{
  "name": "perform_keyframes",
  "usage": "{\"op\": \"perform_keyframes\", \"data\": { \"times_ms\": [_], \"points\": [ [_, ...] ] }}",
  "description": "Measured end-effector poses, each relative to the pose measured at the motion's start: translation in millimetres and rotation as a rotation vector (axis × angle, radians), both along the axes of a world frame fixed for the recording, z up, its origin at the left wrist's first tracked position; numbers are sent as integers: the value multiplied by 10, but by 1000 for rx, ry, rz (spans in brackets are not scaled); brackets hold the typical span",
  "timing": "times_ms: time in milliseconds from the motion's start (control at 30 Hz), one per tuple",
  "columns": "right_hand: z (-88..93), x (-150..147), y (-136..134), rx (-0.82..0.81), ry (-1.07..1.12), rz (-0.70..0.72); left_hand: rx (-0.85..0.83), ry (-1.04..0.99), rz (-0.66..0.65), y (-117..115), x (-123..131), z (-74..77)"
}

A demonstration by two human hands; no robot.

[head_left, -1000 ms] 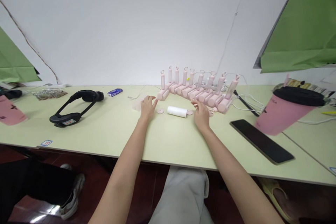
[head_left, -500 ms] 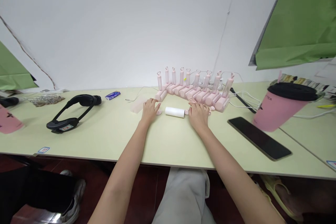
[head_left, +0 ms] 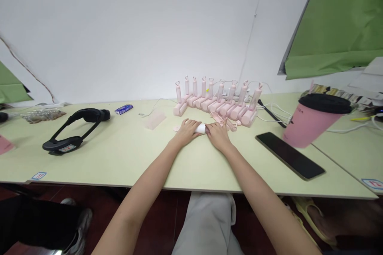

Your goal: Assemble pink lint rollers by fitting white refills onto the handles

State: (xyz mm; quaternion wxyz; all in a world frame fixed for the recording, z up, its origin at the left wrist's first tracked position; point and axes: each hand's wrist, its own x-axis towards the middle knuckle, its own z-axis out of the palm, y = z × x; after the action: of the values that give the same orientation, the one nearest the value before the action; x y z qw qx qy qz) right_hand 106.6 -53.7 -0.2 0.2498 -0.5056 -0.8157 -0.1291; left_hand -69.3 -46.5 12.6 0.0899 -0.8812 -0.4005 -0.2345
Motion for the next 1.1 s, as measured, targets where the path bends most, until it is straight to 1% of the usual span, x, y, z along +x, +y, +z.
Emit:
{"op": "perform_keyframes", "data": {
  "times_ms": [67, 133, 200, 267, 367, 433, 500, 600, 700, 800, 933, 1100],
  "points": [
    [18, 8, -8, 6, 22, -4, -37, -19, 3, 6, -15, 4],
    [46, 11, -16, 21, 71, -3, -46, -103, 17, -15, -29, 38],
    [84, 14, -20, 55, 151, -8, -48, -257, 41, -53, -20, 88],
    [125, 22, -15, 97, 260, -21, -69, -455, 54, -89, 15, 131],
    [180, 42, 8, 113, 446, -48, -145, -680, 23, -116, 93, 144],
    [213, 45, 20, 94, 574, -51, -214, -743, -16, -122, 143, 118],
    [249, 28, 9, 83, 694, -4, -279, -786, -56, -131, 184, 85],
    [316, -34, -58, 93, 814, 131, -318, -828, -134, -159, 229, 53],
    [373, -101, -145, 100, 844, 219, -310, -828, -183, -194, 252, 47],
    [393, -136, -184, 72, 846, 265, -294, -800, -198, -213, 252, 44],
    [376, -142, -173, 8, 840, 329, -253, -730, -180, -199, 225, 47],
    [340, -139, -186, -39, 715, 359, -231, -685, -178, -151, 172, 64]
  ]
}}
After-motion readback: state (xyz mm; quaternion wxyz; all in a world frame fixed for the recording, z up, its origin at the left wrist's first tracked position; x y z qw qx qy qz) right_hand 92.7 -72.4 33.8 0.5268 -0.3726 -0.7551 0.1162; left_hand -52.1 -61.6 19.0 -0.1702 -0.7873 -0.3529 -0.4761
